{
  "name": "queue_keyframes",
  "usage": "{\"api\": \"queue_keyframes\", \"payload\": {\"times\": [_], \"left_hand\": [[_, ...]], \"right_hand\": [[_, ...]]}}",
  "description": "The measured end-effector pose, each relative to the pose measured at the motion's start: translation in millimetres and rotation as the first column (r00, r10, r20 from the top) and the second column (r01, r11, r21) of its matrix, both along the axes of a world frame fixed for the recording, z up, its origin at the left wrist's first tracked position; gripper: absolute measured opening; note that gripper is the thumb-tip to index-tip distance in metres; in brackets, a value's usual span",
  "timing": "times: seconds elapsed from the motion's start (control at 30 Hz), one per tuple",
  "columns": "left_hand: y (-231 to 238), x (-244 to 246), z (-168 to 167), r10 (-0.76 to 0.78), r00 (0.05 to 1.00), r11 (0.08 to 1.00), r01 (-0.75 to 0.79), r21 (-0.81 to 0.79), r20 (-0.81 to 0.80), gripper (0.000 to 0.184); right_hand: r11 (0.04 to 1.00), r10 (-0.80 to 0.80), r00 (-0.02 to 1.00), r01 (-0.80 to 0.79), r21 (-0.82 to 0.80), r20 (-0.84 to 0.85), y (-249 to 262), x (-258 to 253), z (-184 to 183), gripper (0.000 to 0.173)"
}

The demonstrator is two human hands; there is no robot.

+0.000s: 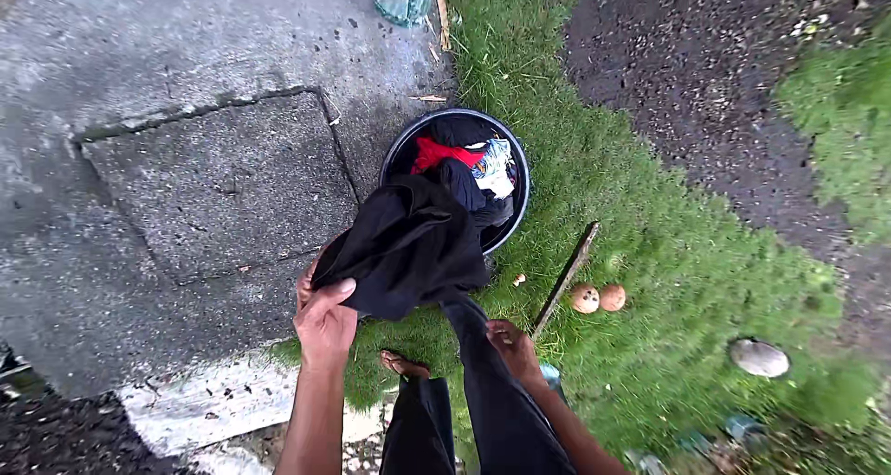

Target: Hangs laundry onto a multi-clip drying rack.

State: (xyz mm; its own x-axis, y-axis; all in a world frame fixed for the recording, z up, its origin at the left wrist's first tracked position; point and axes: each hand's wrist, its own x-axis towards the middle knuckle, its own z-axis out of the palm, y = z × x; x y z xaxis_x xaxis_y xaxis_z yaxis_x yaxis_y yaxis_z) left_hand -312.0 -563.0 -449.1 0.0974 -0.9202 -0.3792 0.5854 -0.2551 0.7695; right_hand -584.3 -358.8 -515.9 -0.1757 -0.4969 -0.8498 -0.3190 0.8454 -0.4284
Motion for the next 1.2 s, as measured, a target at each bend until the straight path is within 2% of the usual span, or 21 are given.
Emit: {"api": "queue_keyframes", "payload": {"times": [0.07, 0.13, 0.2, 0.27, 0.33, 0.4, 0.47, 0.57, 0.63, 0.67, 0.7, 0.73, 0.77, 0.8, 0.83, 0.9, 0.93, 0.97, 1.0, 1.07, 1.2], "left_hand": [[22, 15, 50, 0.038, 0.976, 0.998, -0.047, -0.037, -0.213, 0.017], [41, 26, 93, 0.034, 0.915, 0.988, -0.092, -0.126, -0.402, 0.019], [61, 39, 125, 0.047, 0.883, 0.963, -0.164, -0.214, -0.468, 0.021], [85, 57, 151, 0.032, 0.895, 0.926, -0.194, -0.323, -0.445, 0.024], [113, 78, 173, 0.024, 0.906, 0.897, -0.206, -0.390, -0.423, 0.024], [140, 102, 197, -0.010, 0.903, 0.888, -0.189, -0.418, -0.430, 0.024], [163, 123, 231, -0.002, 0.944, 0.880, -0.156, -0.449, -0.330, 0.021], [193, 147, 287, -0.074, 0.960, 0.859, -0.076, -0.506, -0.270, 0.020], [213, 158, 328, -0.052, 0.975, 0.871, -0.062, -0.488, -0.217, 0.020], [223, 163, 350, -0.015, 0.981, 0.889, -0.074, -0.453, -0.191, 0.020], [233, 171, 372, 0.025, 0.987, 0.912, -0.087, -0.402, -0.156, 0.020], [243, 181, 393, 0.073, 0.996, 0.935, -0.089, -0.344, -0.058, 0.021], [253, 195, 410, 0.108, 0.990, 0.954, -0.077, -0.290, 0.090, 0.023], [263, 212, 423, 0.103, 0.958, 0.962, -0.027, -0.271, 0.269, 0.023], [272, 231, 430, 0.088, 0.871, 0.964, 0.048, -0.262, 0.484, 0.023], [293, 266, 439, 0.069, 0.539, 0.950, 0.222, -0.221, 0.840, 0.017], [302, 276, 441, 0.082, 0.371, 0.951, 0.249, -0.184, 0.925, 0.018], [311, 283, 442, 0.100, 0.251, 0.956, 0.243, -0.162, 0.963, 0.022], [318, 286, 442, 0.121, 0.169, 0.962, 0.221, -0.158, 0.978, 0.025], [329, 288, 444, 0.170, 0.103, 0.968, 0.170, -0.186, 0.980, 0.027], [328, 296, 453, 0.384, 0.070, 0.915, 0.101, -0.390, 0.921, 0.027]], "right_hand": [[0.983, -0.101, 0.991, 0.113, -0.147, 0.086, -14, 18, 19, 0.037], [0.957, -0.167, 0.956, 0.216, -0.193, 0.242, -31, 36, 38, 0.051], [0.935, -0.218, 0.899, 0.305, -0.183, 0.380, -45, 59, 63, 0.061], [0.908, -0.210, 0.857, 0.349, -0.230, 0.470, -52, 88, 88, 0.063], [0.897, -0.120, 0.861, 0.308, -0.317, 0.494, -54, 118, 116, 0.063], [0.882, 0.038, 0.876, 0.197, -0.429, 0.480, -53, 146, 151, 0.062], [0.826, 0.205, 0.857, 0.108, -0.554, 0.472, -55, 173, 191, 0.064], [0.670, 0.469, 0.760, 0.027, -0.742, 0.450, -62, 210, 257, 0.077], [0.590, 0.639, 0.616, -0.009, -0.807, 0.461, -68, 231, 306, 0.085], [0.567, 0.693, 0.541, -0.001, -0.824, 0.476, -70, 242, 330, 0.079], [0.523, 0.738, 0.491, 0.019, -0.852, 0.463, -72, 252, 349, 0.061], [0.450, 0.780, 0.472, 0.032, -0.892, 0.411, -75, 260, 365, 0.034], [0.363, 0.814, 0.487, 0.000, -0.932, 0.317, -80, 263, 383, 0.018], [0.281, 0.827, 0.516, -0.032, -0.959, 0.225, -87, 261, 403, 0.014], [0.209, 0.824, 0.545, -0.037, -0.977, 0.155, -93, 256, 425, 0.013], [0.118, 0.811, 0.576, 0.010, -0.993, 0.102, -99, 247, 468, 0.012], [0.090, 0.817, 0.570, 0.028, -0.996, 0.090, -99, 246, 486, 0.012], [0.055, 0.831, 0.553, 0.023, -0.998, 0.059, -99, 249, 501, 0.012], [0.013, 0.843, 0.538, -0.006, -1.000, 0.008, -97, 252, 514, 0.010], [-0.058, 0.852, 0.518, -0.057, -0.997, -0.079, -89, 259, 535, 0.010], [-0.130, 0.826, 0.549, -0.036, -0.991, -0.128, -80, 274, 576, 0.009]]}}
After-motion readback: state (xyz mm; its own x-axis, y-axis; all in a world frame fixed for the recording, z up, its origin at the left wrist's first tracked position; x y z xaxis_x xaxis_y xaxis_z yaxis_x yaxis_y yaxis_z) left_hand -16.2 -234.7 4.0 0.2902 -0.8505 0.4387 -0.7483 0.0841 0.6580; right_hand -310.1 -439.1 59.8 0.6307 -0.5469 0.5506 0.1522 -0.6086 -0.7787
